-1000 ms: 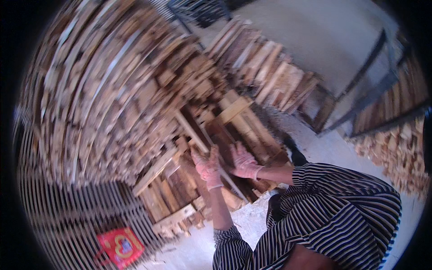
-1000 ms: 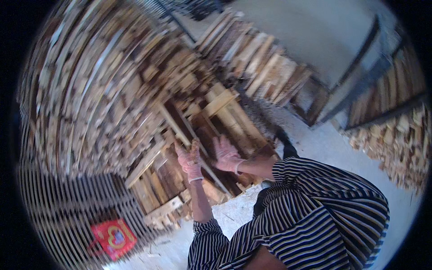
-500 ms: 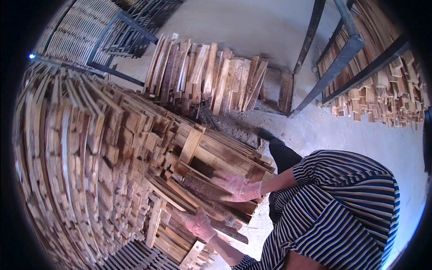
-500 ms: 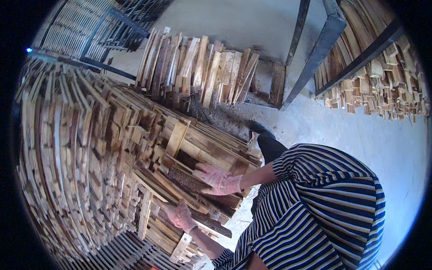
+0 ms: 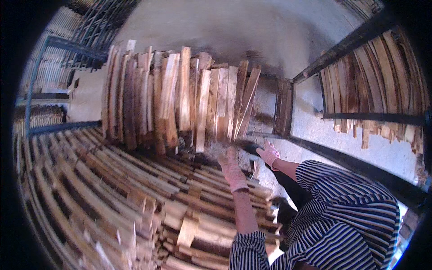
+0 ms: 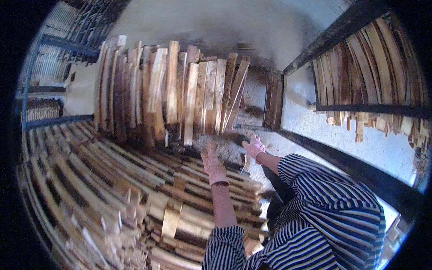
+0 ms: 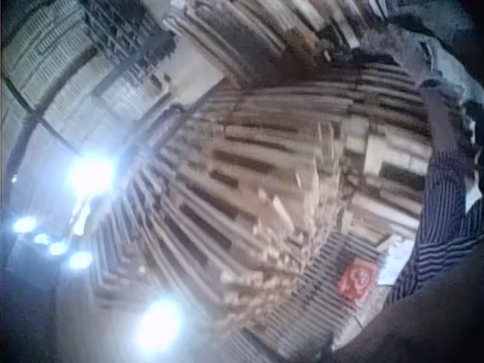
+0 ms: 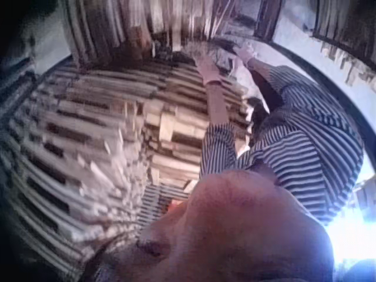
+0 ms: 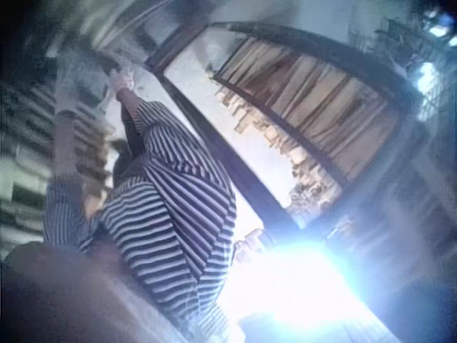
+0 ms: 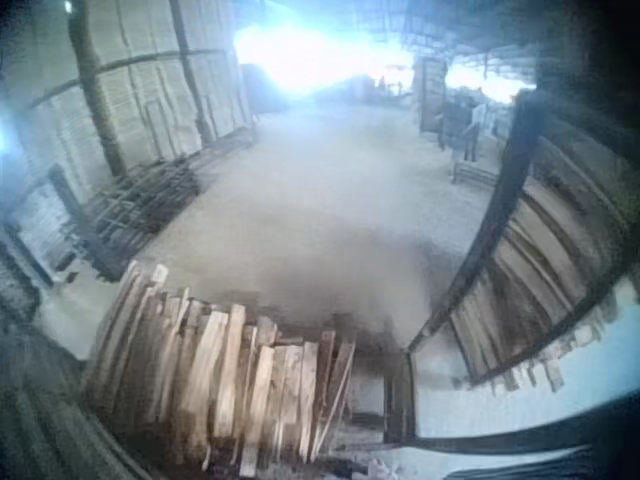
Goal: The person repeatedly picks up small wooden planks from a large pile and places them onto a vertical rack. They handle the planks one at a time or in small groups, moving between the pile and the rack throughout the clip.
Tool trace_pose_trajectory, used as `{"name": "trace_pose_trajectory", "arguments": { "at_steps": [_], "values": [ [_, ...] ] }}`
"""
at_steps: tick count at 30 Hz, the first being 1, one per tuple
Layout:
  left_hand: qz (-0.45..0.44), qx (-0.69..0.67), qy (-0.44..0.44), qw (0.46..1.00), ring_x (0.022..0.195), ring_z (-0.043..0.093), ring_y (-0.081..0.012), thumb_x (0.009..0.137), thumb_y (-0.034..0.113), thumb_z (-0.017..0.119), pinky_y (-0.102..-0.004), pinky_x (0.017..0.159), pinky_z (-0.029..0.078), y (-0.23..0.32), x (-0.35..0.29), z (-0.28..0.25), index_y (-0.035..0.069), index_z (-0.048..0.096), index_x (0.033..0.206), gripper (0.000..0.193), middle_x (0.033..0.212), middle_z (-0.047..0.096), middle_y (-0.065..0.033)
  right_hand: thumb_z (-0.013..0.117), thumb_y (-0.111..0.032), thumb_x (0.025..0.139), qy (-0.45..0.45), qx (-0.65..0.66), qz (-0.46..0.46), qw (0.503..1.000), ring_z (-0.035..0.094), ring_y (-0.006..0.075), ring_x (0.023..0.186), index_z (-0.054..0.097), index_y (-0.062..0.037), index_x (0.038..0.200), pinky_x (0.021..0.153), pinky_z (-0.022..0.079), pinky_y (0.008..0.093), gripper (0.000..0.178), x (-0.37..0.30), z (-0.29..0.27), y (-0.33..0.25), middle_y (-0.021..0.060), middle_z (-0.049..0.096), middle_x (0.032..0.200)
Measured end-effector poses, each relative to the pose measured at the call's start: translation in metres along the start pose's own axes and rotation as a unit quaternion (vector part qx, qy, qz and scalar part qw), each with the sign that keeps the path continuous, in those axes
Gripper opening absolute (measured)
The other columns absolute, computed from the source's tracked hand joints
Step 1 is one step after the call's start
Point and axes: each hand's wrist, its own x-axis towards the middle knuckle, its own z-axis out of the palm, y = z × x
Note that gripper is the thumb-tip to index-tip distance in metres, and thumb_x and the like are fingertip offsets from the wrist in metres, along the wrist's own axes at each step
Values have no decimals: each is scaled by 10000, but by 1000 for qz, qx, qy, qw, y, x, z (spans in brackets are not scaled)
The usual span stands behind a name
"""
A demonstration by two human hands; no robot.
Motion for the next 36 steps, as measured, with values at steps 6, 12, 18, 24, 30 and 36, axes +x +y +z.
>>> {"name": "trace_pose_trajectory", "arguments": {
  "at_steps": [6, 12, 18, 24, 30, 36],
  "values": [
    [-207, -52, 20, 977, 1244, 519, -311, 807, 575, 769, -478, 1000, 454, -120, 199, -2, -61, 363, 1462, 999, 1426, 507, -186, 632, -585, 854, -37, 51, -40, 997, 586, 361, 1230, 435, -51, 1466, 1048, 446, 434, 836, 198, -22, -5, 271, 578, 1350],
    [-243, -78, 35, 966, 1338, 455, -281, 747, 616, 807, -572, 1083, 358, -189, 317, 11, 142, 438, 1492, 957, 1497, 481, -73, 549, -348, 945, -33, 24, -75, 996, 632, 316, 1143, 590, -99, 1281, 1005, 487, 427, 420, 413, 2, 20, 210, 646, 1209],
    [-182, 275, 150, 932, 1214, 568, -301, 850, 395, 757, -407, 1012, 460, -229, 331, 30, 103, 406, 1502, 796, 1409, 547, -167, 507, -206, 1004, 30, -38, -55, 997, 641, 277, 1112, 653, -135, 1187, 977, 514, 404, 245, 541, 80, 57, 135, 669, 1153],
    [-189, 713, -2, 675, 1100, 668, -308, 795, -8, 723, -388, 834, 563, -236, 342, 31, 281, 35, 1620, 1112, 1290, 632, -153, 546, -245, 997, -9, 357, 12, 934, 641, 248, 1082, 645, -118, 1196, 938, 527, 383, 255, 537, 81, 37, 97, 674, 1143],
    [-133, 691, -81, 706, 1358, 512, -218, 676, 49, 844, -306, 1067, 456, -226, 330, 26, 190, 134, 1618, 1188, 1601, 372, -96, 655, -268, 945, -84, 301, 13, 950, 652, 211, 957, 619, -96, 1176, 815, 569, 369, 290, 387, 11, 35, 70, 664, 1055],
    [130, 754, -88, 638, 1426, 395, -163, 691, 102, 776, -323, 963, 489, -277, 341, -6, 103, 87, 1616, 1153, 1666, 165, -43, 812, -174, 838, 28, 459, -8, 888, 616, 291, 1018, 328, -17, 1456, 852, 570, 412, 801, 263, 25, 28, 130, 582, 1203]
  ]
}}
